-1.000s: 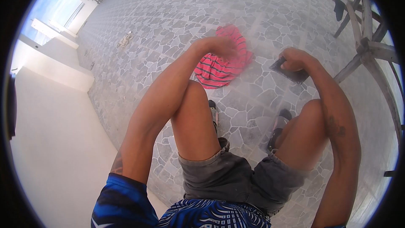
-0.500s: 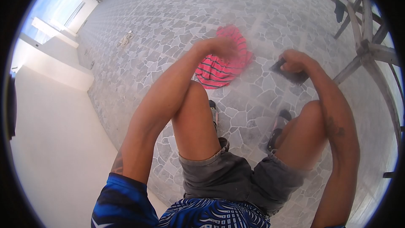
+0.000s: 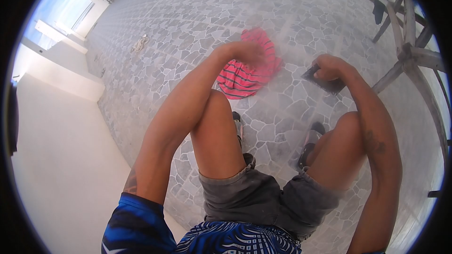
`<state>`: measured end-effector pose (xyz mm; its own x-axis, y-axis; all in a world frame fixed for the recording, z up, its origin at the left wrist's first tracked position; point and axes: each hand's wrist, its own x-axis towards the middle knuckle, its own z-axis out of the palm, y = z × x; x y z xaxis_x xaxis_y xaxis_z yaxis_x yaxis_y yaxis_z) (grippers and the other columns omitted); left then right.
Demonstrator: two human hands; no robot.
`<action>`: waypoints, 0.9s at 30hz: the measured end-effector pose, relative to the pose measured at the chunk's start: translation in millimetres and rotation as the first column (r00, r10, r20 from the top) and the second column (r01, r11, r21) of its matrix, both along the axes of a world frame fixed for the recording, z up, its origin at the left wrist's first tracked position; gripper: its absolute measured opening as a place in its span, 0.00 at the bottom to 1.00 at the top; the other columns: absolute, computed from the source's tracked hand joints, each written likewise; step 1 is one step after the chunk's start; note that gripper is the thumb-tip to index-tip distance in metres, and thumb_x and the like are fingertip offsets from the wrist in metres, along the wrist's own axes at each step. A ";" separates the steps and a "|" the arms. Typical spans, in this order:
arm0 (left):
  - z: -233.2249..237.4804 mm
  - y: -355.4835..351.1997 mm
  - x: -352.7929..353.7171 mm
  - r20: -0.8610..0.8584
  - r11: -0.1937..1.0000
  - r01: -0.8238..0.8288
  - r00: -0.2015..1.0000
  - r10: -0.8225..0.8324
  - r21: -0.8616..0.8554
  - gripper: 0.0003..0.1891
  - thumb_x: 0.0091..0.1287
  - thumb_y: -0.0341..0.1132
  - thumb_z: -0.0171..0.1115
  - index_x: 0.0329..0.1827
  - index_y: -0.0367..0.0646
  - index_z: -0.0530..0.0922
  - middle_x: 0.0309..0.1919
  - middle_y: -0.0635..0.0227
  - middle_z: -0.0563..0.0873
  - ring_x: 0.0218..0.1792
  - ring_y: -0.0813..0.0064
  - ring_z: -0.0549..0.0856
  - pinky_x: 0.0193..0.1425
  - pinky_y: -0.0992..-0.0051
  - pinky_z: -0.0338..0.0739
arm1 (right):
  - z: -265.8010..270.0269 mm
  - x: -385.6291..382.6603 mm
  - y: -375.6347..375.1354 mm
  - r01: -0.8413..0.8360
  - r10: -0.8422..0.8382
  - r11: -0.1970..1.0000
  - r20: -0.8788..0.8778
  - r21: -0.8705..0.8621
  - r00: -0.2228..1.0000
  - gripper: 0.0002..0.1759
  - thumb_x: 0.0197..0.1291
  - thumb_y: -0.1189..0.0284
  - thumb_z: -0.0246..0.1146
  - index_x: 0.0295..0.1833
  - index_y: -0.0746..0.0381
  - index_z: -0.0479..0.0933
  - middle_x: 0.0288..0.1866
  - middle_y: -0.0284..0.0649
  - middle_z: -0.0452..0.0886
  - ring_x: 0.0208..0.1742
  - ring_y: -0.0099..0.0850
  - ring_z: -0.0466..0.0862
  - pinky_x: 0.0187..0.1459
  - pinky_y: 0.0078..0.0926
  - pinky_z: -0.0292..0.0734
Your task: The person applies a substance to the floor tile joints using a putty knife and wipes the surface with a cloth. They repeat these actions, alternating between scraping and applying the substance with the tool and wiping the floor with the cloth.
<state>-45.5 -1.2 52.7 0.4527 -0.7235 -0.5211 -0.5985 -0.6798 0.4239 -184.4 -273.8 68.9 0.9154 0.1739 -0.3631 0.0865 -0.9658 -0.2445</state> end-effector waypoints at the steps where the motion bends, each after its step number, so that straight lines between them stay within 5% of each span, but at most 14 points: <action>1: 1.0 -0.3 -0.3 -0.005 1.000 -0.008 1.000 0.008 0.008 0.17 0.69 0.48 0.60 0.47 0.44 0.83 0.38 0.65 0.90 0.39 0.72 0.90 0.42 0.71 0.83 | 0.4 -0.1 0.0 0.001 -0.001 1.000 -0.001 -0.006 1.000 0.18 0.52 0.69 0.67 0.48 0.65 0.83 0.41 0.55 0.85 0.46 0.49 0.85 0.49 0.42 0.77; 27: 1.6 1.9 -1.5 0.005 1.000 -0.003 1.000 0.003 -0.028 0.16 0.69 0.46 0.56 0.47 0.44 0.83 0.36 0.62 0.91 0.39 0.70 0.90 0.44 0.69 0.84 | 1.3 0.4 0.8 -0.026 0.026 0.999 0.002 -0.040 1.000 0.20 0.53 0.69 0.66 0.51 0.67 0.82 0.44 0.57 0.85 0.49 0.51 0.85 0.51 0.41 0.77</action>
